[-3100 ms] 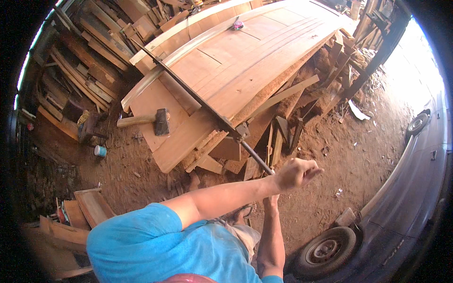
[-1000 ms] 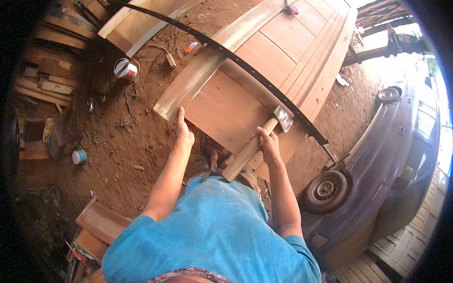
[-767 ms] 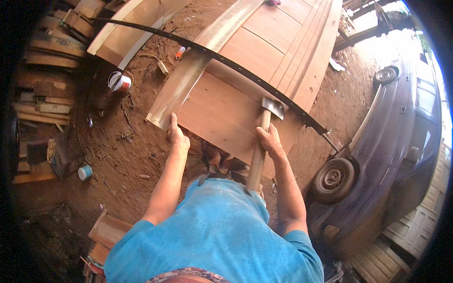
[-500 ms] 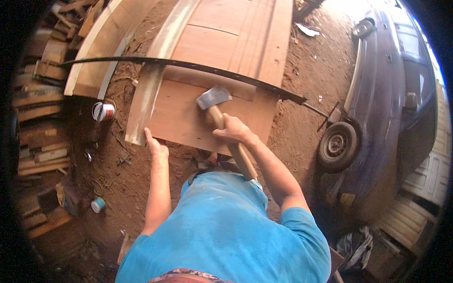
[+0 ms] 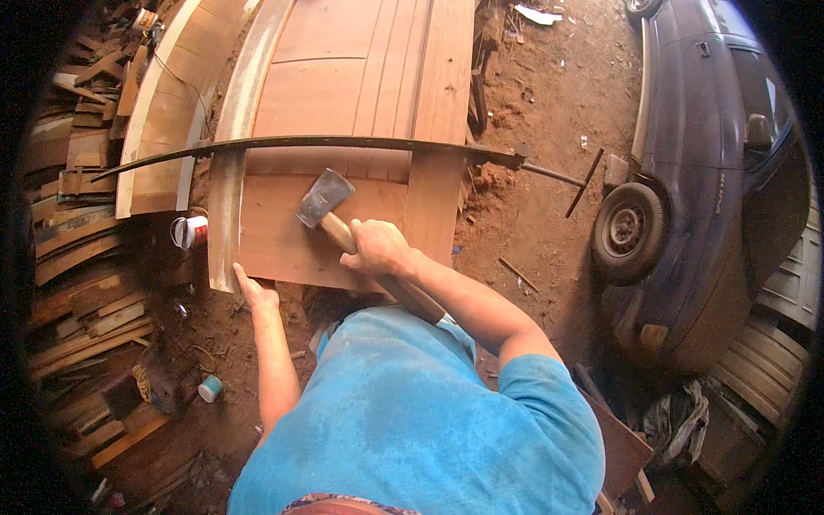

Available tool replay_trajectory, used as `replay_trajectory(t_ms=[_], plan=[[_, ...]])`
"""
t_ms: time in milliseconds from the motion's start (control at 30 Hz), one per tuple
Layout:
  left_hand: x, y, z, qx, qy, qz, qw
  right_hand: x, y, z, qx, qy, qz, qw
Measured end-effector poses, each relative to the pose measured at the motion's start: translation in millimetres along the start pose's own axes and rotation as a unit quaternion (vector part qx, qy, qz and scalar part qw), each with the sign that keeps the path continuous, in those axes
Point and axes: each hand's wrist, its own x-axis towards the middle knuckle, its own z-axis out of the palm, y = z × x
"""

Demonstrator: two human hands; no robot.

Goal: The person uses a hammer to tap a wooden panel into place on a larger wooden structure. They then retrieve a power drill from a red bag, plug it into an outlet, and prepare to use it on the assembly.

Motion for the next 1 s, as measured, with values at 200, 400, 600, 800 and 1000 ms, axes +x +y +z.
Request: replay_trajectory(t_ms=[200,400,600,800,1000], plan=[[-4,15,-13,0.042,-0.061,-0.088,0.993,4,-4,-2,0.002,-0.001,0.027,1.0],[-44,104,-6,0.438,-0.213,-0.099,0.868,-34,1,-8,0.094,0.344,0.156,0.921],[101,130,35,0.495,-0.135,0.375,0.772,-76,96,20,0.169,0.425,0.41,0.789],[68,134,127,0.535,-0.323,0.581,0.521,-47,23,41,-0.018,0.543,0.292,0.787],[35,64,188,0.47,-0.534,0.548,0.44,-7,-68,75,-0.099,0.35,0.232,0.902]])
